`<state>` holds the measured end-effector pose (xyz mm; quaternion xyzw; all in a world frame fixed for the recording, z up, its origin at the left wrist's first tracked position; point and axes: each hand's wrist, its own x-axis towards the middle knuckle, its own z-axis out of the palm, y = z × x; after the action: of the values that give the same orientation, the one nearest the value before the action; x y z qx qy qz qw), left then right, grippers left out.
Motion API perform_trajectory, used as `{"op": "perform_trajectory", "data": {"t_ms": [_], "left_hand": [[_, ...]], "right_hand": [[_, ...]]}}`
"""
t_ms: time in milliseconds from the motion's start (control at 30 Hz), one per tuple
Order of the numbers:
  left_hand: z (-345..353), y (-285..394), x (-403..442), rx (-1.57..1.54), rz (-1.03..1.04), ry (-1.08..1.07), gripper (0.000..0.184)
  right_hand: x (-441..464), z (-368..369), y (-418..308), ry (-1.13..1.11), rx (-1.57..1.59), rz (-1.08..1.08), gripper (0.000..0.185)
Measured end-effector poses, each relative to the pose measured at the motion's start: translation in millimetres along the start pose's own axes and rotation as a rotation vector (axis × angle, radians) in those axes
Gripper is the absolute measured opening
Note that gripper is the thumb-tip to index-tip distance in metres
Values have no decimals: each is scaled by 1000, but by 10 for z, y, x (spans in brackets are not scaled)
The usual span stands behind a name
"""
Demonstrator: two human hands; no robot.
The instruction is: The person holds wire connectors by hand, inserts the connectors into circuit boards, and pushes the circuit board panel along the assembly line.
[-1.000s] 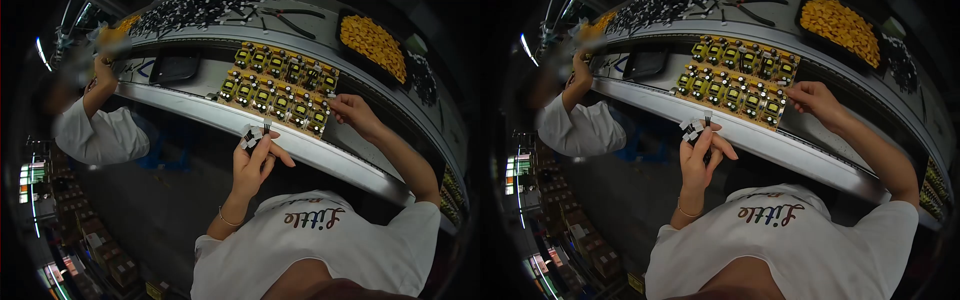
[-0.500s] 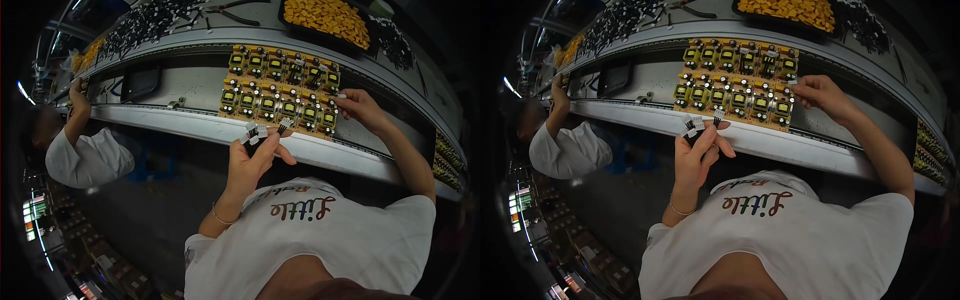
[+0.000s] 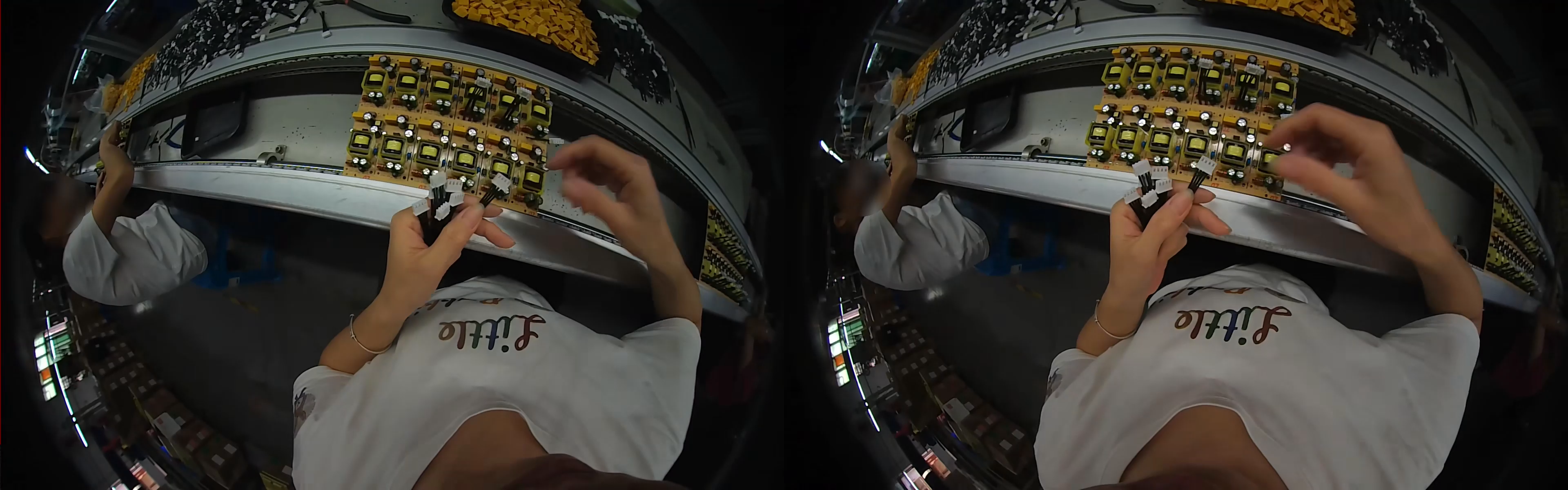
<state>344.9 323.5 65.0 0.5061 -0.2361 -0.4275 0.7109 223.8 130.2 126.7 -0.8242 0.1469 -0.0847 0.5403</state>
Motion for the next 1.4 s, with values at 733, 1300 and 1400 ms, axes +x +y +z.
{"op": "perform_trajectory", "data": {"t_ms": [733, 1300, 1400], "left_hand": [[-303, -39, -322, -295, -257, -326, 6], [-354, -62, -345, -87, -269, -226, 17], [-340, -51, -330, -83, -233, -217, 16]], "right_hand": [[81, 76, -11, 40, -356, -566, 24], [618, -215, 619, 302, -799, -245, 22], [598, -206, 633, 312, -798, -283, 24]]}}
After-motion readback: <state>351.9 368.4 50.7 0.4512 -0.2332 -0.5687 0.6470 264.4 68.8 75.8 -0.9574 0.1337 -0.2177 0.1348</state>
